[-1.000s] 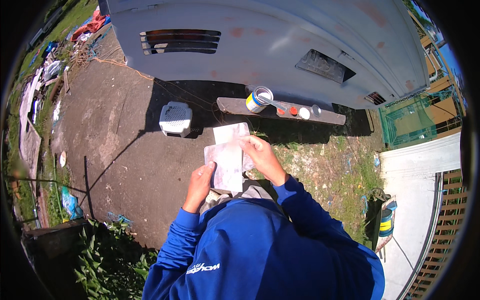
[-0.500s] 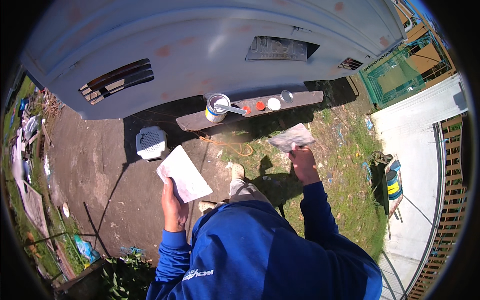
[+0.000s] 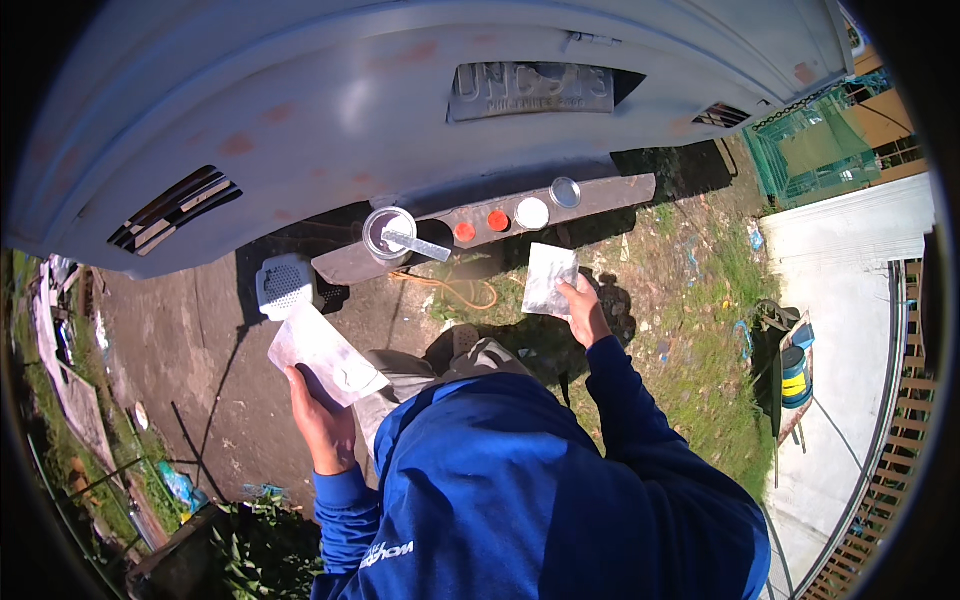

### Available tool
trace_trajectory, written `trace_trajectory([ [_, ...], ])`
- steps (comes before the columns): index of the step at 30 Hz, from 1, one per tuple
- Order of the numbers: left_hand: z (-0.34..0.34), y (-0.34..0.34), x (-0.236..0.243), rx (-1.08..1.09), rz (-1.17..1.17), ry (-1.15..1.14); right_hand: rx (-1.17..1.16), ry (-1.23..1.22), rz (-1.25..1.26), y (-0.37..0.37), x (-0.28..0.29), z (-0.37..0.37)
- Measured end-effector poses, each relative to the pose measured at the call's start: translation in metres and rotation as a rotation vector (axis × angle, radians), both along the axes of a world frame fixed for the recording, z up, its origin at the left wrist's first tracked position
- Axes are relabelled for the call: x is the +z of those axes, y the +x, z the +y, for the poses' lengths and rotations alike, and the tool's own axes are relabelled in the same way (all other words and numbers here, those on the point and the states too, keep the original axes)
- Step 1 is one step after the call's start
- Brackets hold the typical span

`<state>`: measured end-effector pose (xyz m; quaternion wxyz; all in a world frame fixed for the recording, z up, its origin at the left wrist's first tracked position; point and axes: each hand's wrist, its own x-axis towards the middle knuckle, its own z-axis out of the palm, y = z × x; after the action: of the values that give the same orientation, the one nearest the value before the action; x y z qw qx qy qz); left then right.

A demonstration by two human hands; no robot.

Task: The person sands the side panel of a white truck using a sanding block to smooth the surface. They then move to the rear of the truck to apply a substance from a can onto a sanding sheet using a small tool.

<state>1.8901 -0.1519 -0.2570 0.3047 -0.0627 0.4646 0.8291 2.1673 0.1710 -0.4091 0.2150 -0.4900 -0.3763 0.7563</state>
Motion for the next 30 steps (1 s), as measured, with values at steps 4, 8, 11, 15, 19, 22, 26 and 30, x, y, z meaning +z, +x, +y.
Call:
trace_trajectory([
  [4,0.011,0.006,-0.003,0.063,-0.035,-0.026,0.253,0.350,-0.202,0.009,-0.032,0.028],
  [8,0.016,0.000,-0.007,0.109,-0.023,-0.063,1.313,0.725,-0.971,0.033,-0.049,-0.007],
  [11,0.025,-0.009,-0.002,0.083,-0.012,-0.050,1.650,0.493,-0.797,0.042,-0.058,-0.032],
  [15,0.033,-0.019,-0.003,0.112,-0.021,0.002,1.466,0.419,-0.420,0.006,0.029,0.038],
  [19,0.052,-0.023,0.004,0.085,-0.009,0.013,0.563,-0.252,0.074,-0.006,0.040,0.037],
  [22,0.060,-0.024,0.009,0.037,-0.011,-0.010,1.019,-0.018,-0.112,0.043,-0.087,0.008],
  [26,0.053,-0.032,0.007,0.027,-0.002,-0.017,0.958,0.171,-0.671,0.120,-0.137,0.020],
  [30,0.053,-0.034,0.000,0.064,-0.012,-0.022,0.680,0.586,-0.863,0.116,-0.127,0.058],
])
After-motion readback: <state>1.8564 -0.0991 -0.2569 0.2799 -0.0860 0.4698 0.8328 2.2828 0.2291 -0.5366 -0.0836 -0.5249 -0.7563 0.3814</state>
